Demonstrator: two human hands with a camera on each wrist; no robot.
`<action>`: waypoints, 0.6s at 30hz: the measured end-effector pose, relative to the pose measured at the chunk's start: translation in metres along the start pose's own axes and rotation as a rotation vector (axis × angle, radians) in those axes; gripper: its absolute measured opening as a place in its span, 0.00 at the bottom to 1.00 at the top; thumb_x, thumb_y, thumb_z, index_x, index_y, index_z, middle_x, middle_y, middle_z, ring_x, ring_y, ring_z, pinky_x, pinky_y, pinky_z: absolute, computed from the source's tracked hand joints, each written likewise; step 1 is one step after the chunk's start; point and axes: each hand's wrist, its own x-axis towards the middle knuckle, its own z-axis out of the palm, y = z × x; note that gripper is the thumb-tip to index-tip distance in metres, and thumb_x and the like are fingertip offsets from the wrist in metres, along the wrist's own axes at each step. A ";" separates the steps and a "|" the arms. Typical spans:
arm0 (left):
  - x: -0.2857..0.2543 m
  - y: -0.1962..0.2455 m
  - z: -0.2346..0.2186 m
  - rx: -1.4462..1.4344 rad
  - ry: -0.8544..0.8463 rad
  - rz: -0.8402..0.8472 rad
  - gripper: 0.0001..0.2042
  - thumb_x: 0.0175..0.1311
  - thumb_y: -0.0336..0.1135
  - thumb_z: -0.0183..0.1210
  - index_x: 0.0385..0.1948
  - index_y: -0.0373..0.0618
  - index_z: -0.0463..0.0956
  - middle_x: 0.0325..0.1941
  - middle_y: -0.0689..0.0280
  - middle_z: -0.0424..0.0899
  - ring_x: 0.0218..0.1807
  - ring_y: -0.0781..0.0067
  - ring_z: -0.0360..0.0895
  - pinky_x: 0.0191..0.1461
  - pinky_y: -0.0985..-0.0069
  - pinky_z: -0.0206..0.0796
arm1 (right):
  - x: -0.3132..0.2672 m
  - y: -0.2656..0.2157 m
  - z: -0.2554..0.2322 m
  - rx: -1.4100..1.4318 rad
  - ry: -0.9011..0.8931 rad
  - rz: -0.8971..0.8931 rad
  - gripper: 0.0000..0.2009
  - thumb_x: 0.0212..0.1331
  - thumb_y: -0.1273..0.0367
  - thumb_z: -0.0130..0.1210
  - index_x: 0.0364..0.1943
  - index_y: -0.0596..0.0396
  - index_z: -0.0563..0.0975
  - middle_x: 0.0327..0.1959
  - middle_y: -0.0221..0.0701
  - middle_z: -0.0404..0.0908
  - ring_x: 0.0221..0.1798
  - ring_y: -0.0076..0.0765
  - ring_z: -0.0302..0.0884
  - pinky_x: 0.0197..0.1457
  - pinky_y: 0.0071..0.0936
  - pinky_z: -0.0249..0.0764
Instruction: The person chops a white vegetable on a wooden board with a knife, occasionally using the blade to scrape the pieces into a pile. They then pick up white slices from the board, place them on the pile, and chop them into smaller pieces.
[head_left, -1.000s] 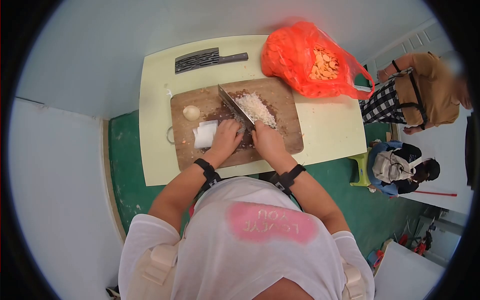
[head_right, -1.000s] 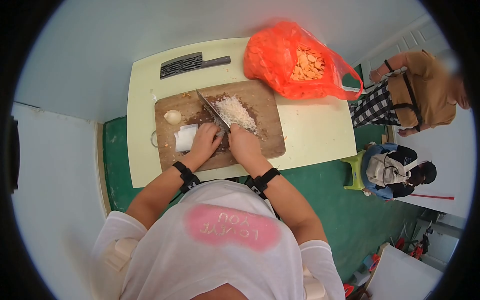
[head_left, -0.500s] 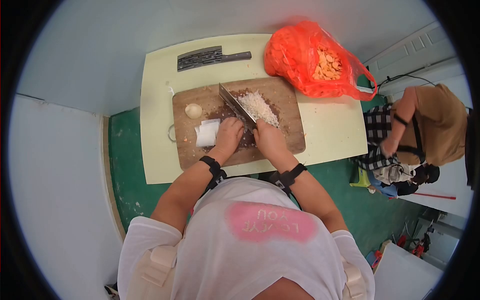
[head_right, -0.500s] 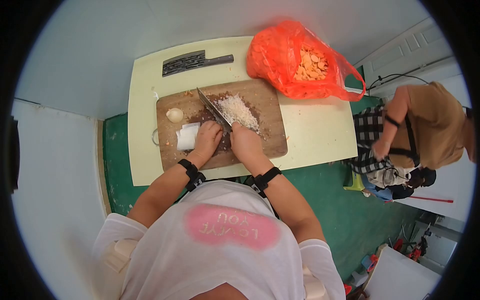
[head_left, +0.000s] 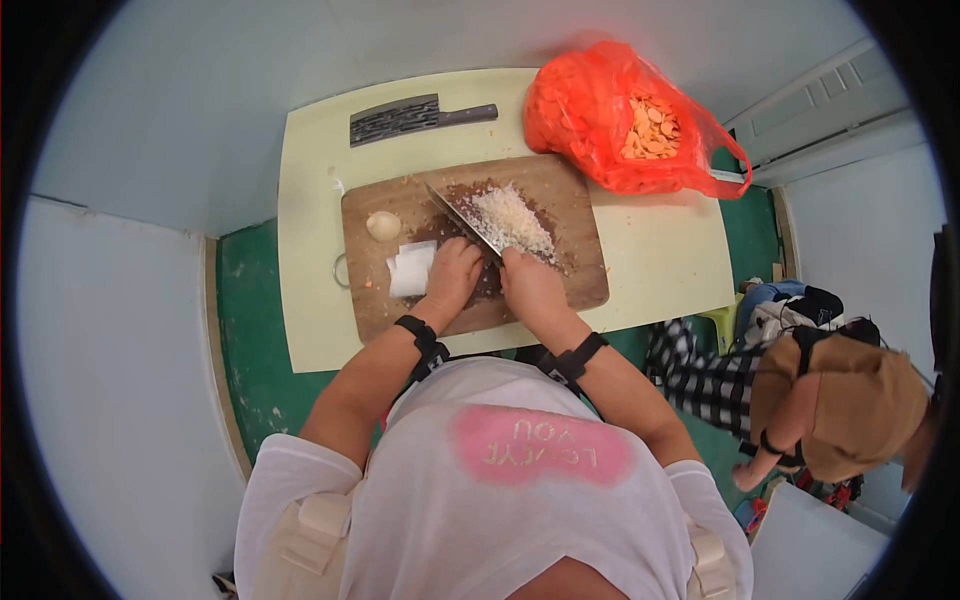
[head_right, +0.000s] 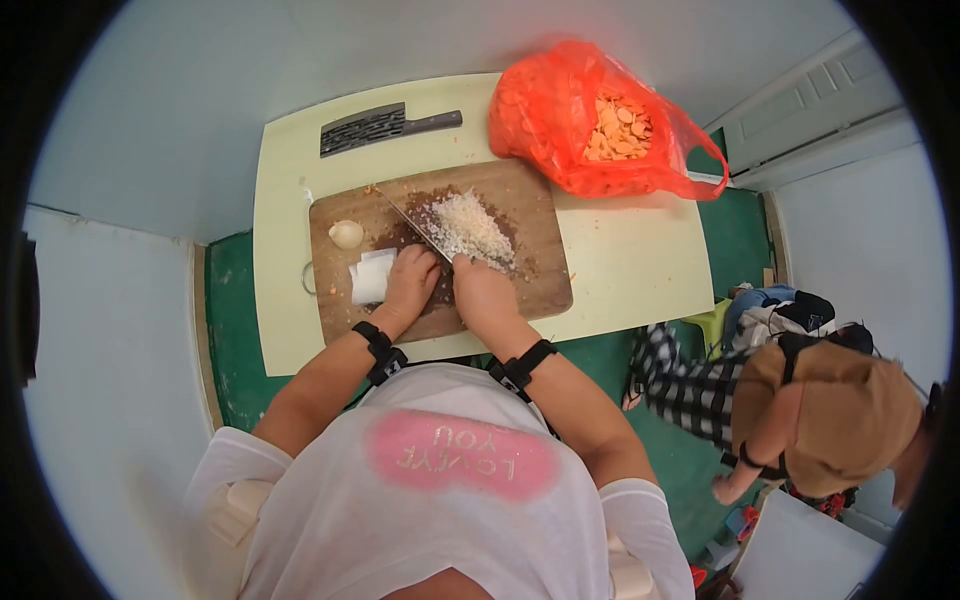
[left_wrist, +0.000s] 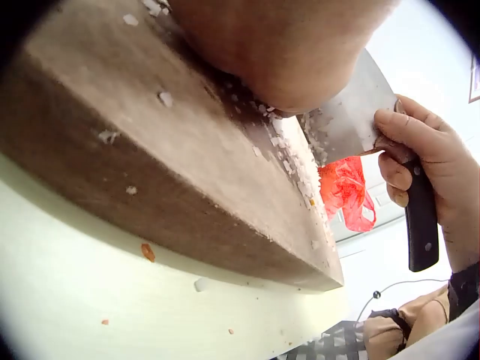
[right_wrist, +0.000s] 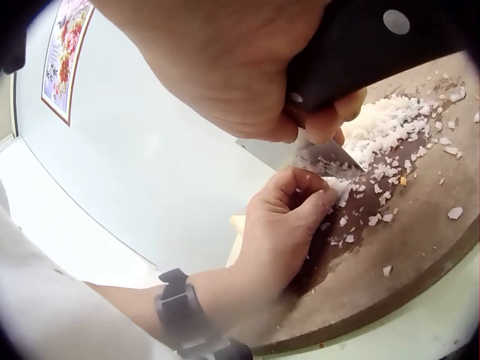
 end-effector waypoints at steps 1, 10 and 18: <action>0.001 -0.001 -0.001 0.016 -0.007 -0.005 0.07 0.48 0.24 0.60 0.28 0.42 0.73 0.32 0.58 0.73 0.39 0.51 0.71 0.43 0.61 0.66 | 0.001 0.000 0.001 0.002 0.006 -0.002 0.06 0.59 0.70 0.49 0.37 0.56 0.71 0.28 0.47 0.79 0.31 0.55 0.81 0.34 0.46 0.77; -0.004 0.000 -0.004 0.016 -0.010 -0.011 0.08 0.48 0.23 0.59 0.31 0.42 0.74 0.32 0.57 0.73 0.39 0.52 0.71 0.44 0.60 0.66 | 0.001 0.002 -0.009 0.115 0.030 -0.020 0.07 0.59 0.68 0.52 0.36 0.57 0.70 0.28 0.47 0.79 0.32 0.56 0.79 0.35 0.49 0.75; -0.006 0.003 -0.007 0.051 -0.046 -0.017 0.08 0.46 0.24 0.60 0.29 0.43 0.74 0.32 0.58 0.73 0.39 0.52 0.71 0.42 0.60 0.65 | -0.002 0.002 -0.009 0.141 0.018 0.006 0.08 0.58 0.67 0.53 0.36 0.56 0.71 0.27 0.48 0.79 0.32 0.57 0.79 0.36 0.49 0.75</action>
